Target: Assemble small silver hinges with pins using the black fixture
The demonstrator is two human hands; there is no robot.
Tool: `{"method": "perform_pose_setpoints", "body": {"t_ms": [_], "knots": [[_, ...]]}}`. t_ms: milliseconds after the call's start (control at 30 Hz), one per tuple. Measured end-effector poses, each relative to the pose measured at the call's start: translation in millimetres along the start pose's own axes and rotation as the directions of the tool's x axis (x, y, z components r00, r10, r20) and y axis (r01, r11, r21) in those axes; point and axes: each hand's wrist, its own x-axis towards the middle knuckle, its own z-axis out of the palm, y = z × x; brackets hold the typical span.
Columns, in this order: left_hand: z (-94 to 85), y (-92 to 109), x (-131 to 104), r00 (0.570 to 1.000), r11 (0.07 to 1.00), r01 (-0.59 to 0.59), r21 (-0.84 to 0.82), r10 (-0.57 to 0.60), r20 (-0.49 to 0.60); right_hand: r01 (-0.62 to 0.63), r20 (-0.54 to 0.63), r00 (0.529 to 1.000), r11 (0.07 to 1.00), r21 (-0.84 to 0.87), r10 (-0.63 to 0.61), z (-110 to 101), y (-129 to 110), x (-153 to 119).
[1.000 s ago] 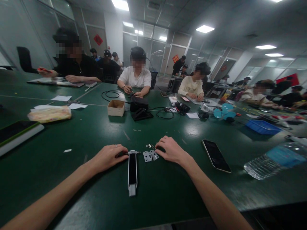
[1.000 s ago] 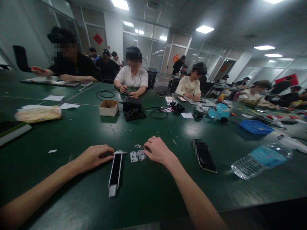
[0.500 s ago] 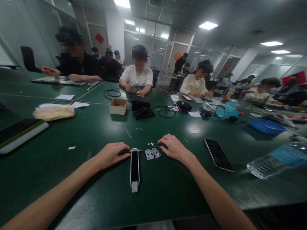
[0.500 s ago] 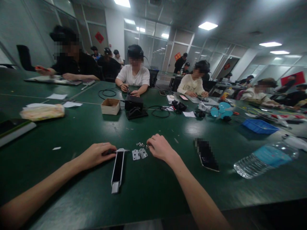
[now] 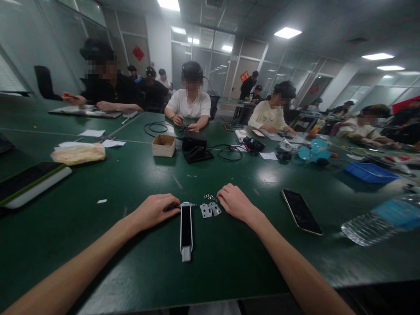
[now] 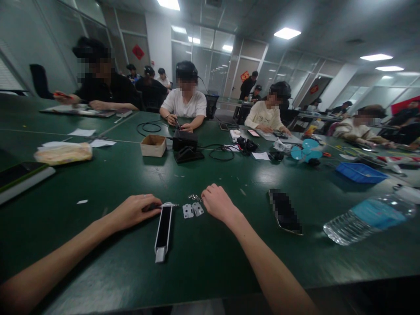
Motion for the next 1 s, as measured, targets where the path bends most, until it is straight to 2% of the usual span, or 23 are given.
{"method": "perform_pose_setpoints", "body": {"t_ms": [267,567,1000], "knots": [[-3.7,5,0,1.000,0.998,0.014,0.053,-0.014,0.007,0.029,-0.065,0.998,0.996,0.087,-0.023,-1,-11,-1],[0.3,1,-2,1.000,0.998,-0.004,0.060,0.005,-0.016,0.200,-0.195,0.967,0.963,0.183,-0.163,6,-28,-1],[-0.6,5,-2,1.000,0.996,0.013,0.092,-0.013,-0.002,0.312,-0.241,0.938,0.911,0.270,-0.250,7,-44,-3]]}}
